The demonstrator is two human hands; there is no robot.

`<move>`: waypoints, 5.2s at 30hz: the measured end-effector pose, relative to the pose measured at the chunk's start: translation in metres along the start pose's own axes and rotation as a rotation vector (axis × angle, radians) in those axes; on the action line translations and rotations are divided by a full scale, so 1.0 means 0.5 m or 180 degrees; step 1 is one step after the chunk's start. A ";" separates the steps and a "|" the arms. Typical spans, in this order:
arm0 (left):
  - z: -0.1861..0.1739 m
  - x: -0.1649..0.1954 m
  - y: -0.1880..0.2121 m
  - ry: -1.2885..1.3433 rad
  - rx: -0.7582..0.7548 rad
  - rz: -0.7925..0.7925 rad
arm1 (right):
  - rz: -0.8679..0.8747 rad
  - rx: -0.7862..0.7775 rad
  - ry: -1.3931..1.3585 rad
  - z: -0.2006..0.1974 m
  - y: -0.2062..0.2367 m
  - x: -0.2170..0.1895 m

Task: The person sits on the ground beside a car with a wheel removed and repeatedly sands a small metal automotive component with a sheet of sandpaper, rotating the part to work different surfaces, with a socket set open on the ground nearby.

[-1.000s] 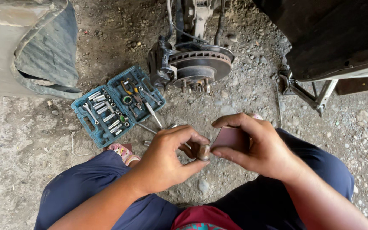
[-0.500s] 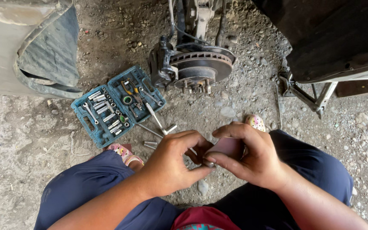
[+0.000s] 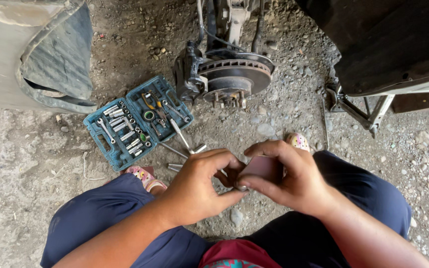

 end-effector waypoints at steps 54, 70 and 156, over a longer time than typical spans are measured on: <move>-0.017 0.012 -0.004 -0.0056 0.0237 0.0169 | 0.0598 0.0182 -0.0502 -0.014 -0.020 -0.003; 0.000 0.003 -0.002 0.0035 0.0178 0.0106 | 0.0905 0.0490 -0.0655 -0.030 -0.005 0.043; 0.009 0.002 -0.009 0.0198 0.0018 -0.0150 | 0.0774 -0.0058 -0.0156 -0.006 0.001 0.031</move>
Point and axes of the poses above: each hand's wrist, its own y-axis away from the middle knuckle, its own z-axis out of the palm, x = y × z, the point moved 9 cm from there along -y, towards the middle knuckle, and after that the axes turned 9 degrees about x, right-handed, at the moved point
